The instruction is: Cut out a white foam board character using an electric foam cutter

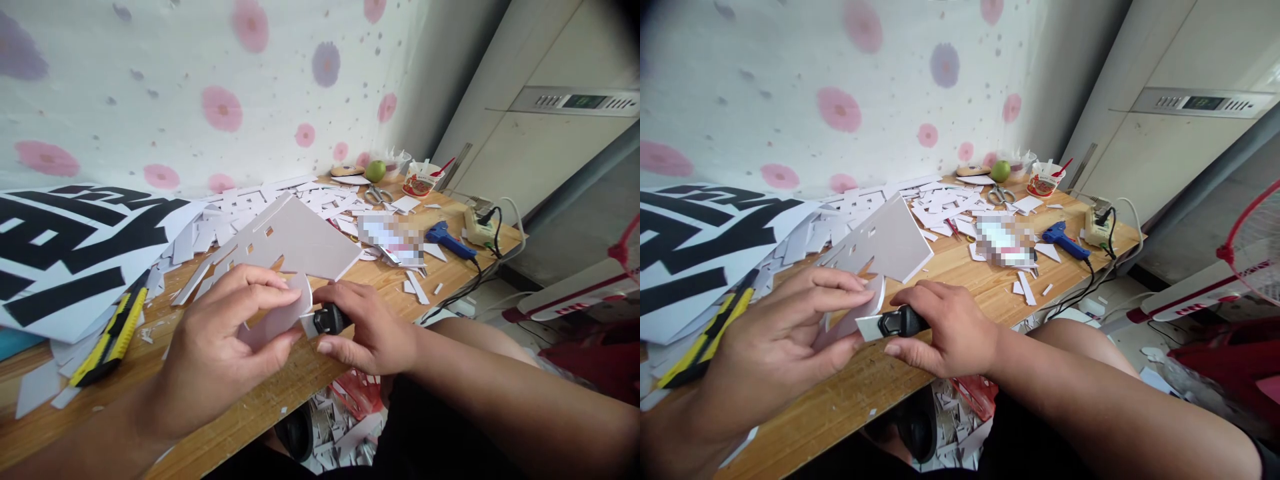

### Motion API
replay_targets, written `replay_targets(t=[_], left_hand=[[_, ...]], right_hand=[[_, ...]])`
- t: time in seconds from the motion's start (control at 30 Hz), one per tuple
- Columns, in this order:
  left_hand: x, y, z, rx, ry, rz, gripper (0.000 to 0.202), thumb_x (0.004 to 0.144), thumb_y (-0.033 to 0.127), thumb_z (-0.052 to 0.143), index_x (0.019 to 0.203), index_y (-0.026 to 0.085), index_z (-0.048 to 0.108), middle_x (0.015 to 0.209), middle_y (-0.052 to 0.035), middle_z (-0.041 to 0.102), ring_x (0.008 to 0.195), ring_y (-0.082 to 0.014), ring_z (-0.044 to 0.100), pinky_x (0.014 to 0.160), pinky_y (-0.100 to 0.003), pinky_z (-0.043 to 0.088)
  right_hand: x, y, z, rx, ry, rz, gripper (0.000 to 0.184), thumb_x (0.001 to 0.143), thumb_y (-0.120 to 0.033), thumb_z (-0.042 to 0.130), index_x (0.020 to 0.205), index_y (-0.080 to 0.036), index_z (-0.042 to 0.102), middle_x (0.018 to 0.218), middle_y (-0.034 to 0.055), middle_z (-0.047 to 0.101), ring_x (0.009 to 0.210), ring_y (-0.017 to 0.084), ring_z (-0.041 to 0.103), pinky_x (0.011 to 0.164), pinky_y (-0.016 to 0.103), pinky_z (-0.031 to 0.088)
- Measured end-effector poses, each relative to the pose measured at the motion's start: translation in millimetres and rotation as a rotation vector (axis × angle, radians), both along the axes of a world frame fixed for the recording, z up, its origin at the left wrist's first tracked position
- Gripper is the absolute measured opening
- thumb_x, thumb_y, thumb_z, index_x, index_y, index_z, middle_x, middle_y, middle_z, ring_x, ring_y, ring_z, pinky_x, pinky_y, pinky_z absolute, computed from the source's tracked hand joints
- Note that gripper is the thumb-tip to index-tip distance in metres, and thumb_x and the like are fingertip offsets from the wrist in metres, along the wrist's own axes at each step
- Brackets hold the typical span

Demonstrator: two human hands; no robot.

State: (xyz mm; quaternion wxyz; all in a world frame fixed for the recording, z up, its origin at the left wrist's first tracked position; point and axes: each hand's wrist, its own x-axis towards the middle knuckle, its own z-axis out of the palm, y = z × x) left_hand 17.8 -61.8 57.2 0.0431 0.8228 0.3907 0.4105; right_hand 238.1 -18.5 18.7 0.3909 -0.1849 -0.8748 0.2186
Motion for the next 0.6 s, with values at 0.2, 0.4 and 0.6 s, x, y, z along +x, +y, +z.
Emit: replay_targets(t=[0.2, 0.4, 0.6], left_hand=[[-0.9, -1.6, 1.1, -0.046, -0.033, -0.017, 0.025, 0.084, 0.008, 0.063, 0.104, 0.024, 0.066, 0.107, -0.0011, 0.065, 0.104, -0.0155, 0.064, 0.083, -0.024, 0.056], [-1.7, -2.1, -0.4, -0.076, -0.063, -0.039, 0.026, 0.085, 0.009, 0.065, 0.106, 0.024, 0.065, 0.110, -0.0013, 0.063, 0.107, -0.0143, 0.062, 0.090, -0.024, 0.054], [-2.1, -4.1, -1.7, -0.108, -0.088, -0.044, 0.023, 0.087, 0.013, 0.067, 0.107, 0.024, 0.065, 0.112, -0.0023, 0.061, 0.108, -0.0159, 0.063, 0.095, -0.030, 0.053]], right_hand=[[-7.6, -3.4, -3.6, 0.068, -0.010, -0.097, 0.036, 0.098, -0.053, 0.052, 0.099, -0.017, 0.057, 0.078, 0.0035, 0.061, 0.066, 0.015, 0.055, 0.060, 0.026, 0.044], [-9.1, -3.0, -8.3, 0.106, 0.014, -0.131, 0.041, 0.098, -0.058, 0.050, 0.097, -0.018, 0.057, 0.079, 0.0047, 0.061, 0.070, 0.016, 0.057, 0.061, 0.026, 0.046], [-8.4, -2.5, -11.4, 0.091, 0.030, -0.142, 0.043, 0.097, -0.061, 0.050, 0.096, -0.018, 0.057, 0.080, 0.0047, 0.061, 0.070, 0.016, 0.058, 0.062, 0.027, 0.047]])
